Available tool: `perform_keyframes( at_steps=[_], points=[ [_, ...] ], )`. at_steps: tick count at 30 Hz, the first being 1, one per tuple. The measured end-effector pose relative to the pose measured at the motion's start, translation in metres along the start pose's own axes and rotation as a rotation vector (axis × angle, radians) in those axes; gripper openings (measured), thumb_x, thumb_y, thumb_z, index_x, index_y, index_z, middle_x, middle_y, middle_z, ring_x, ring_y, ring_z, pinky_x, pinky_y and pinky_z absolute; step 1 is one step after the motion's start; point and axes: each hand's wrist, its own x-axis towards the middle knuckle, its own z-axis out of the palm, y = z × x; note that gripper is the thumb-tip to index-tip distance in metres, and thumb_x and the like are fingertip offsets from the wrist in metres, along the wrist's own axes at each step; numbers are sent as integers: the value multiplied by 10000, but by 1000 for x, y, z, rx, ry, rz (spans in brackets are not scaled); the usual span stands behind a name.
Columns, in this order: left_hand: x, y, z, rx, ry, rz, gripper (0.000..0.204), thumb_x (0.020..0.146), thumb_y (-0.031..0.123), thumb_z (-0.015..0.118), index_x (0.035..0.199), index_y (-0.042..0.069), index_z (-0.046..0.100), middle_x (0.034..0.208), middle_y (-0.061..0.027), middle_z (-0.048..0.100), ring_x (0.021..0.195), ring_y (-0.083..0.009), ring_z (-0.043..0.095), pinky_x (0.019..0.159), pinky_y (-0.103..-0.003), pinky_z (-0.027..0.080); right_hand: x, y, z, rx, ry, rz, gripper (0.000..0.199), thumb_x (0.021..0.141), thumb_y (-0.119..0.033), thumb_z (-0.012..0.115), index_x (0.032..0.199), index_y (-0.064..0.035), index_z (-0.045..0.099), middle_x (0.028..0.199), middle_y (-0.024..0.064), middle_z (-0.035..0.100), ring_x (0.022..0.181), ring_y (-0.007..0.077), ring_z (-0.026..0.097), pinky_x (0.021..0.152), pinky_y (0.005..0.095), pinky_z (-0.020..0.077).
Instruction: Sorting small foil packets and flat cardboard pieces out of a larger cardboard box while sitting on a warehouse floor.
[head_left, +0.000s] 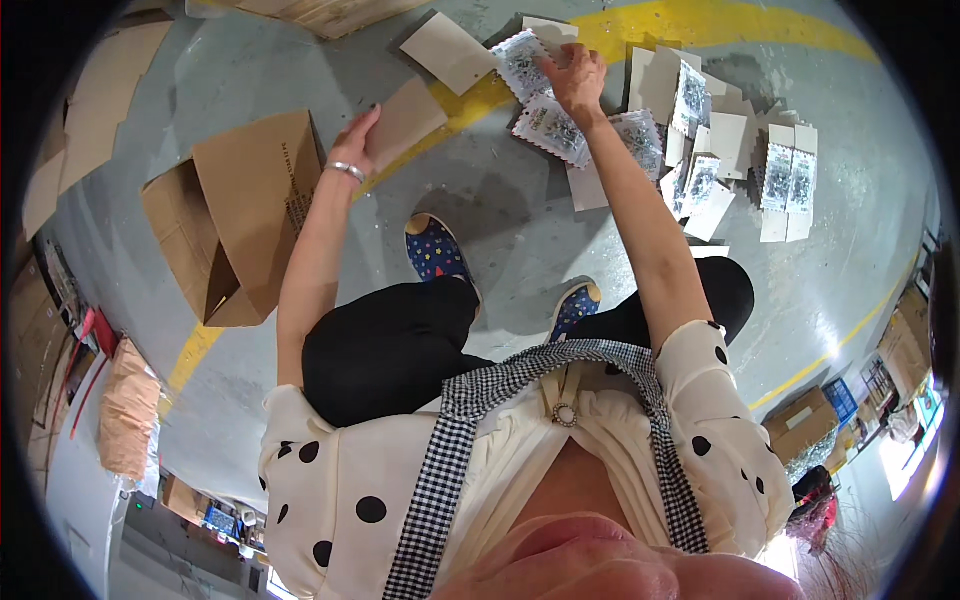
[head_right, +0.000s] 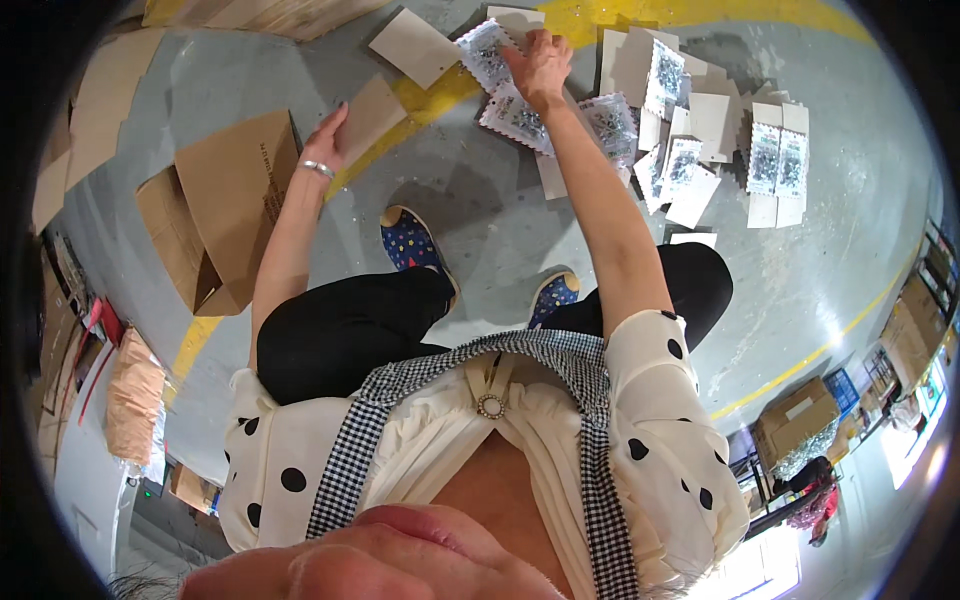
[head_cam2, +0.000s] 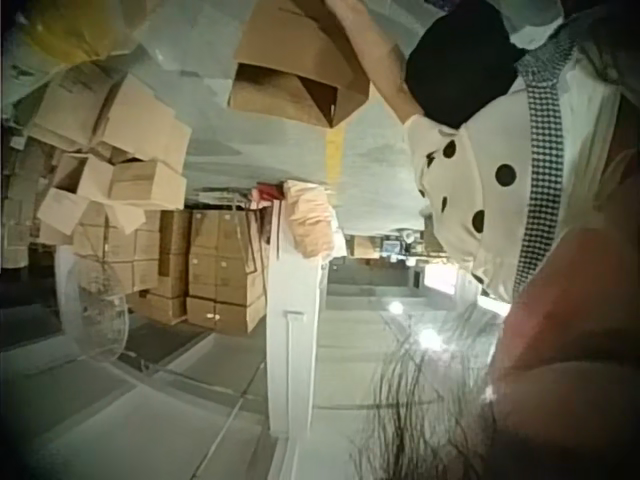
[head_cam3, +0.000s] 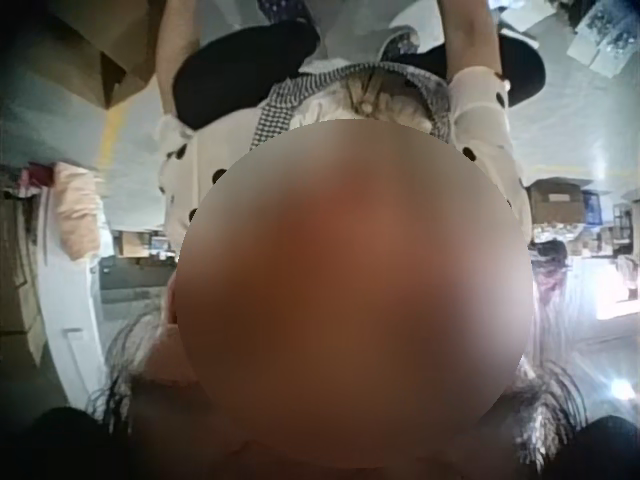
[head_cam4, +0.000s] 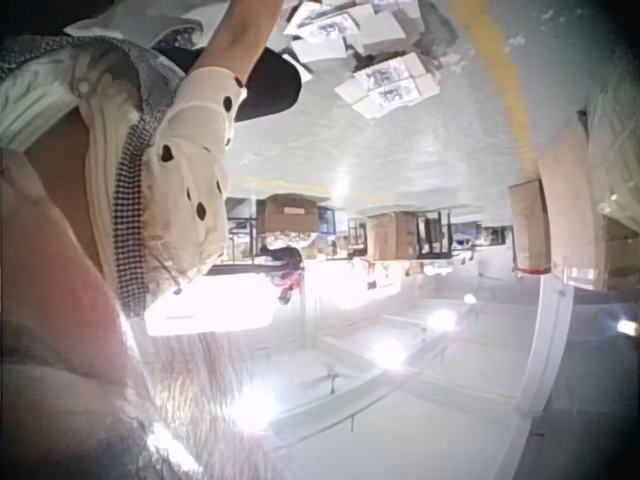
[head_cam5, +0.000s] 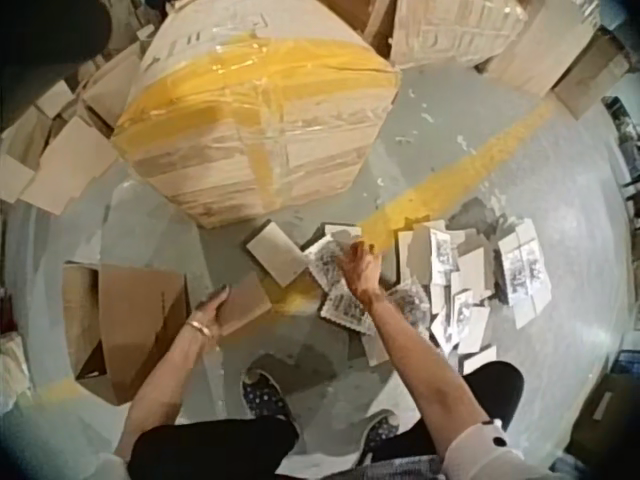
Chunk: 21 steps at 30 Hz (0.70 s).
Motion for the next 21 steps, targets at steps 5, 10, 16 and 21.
perform_keyframes(
  at_steps=[5, 10, 16, 21],
  points=[
    [63, 12, 43, 479, 108, 260, 397, 779, 306, 750, 1017, 11, 632, 987, -58, 659, 873, -139, 616, 748, -298, 496, -8, -28, -1, -22, 27, 82, 747, 666, -424, 776, 1252, -94, 450, 1248, 207, 413, 1157, 402, 411, 950, 530, 352],
    [86, 17, 100, 646, 129, 193, 395, 795, 277, 726, 1060, -1, 633, 1004, -60, 656, 867, -120, 603, 754, -257, 477, -5, -7, -8, 6, -38, 111, 823, 648, -406, 792, 1294, -82, 399, 1244, 189, 412, 1160, 390, 406, 940, 522, 351],
    [38, 38, 39, 448, 8, 169, 213, 808, 195, 701, 909, 10, 668, 838, -36, 660, 763, -112, 603, 692, -243, 481, -4, 11, -25, 80, -145, 125, 967, 607, -476, 812, 1335, -47, 343, 1271, 192, 436, 1192, 372, 406, 957, 530, 345],
    [10, 28, -87, 908, 150, 83, 189, 806, 193, 697, 901, 33, 670, 807, 0, 647, 760, -82, 590, 695, -225, 471, 4, -27, -9, -20, -228, 134, 1054, 575, -468, 828, 1379, -56, 287, 1238, 186, 509, 1188, 359, 456, 949, 547, 350]
  ],
)
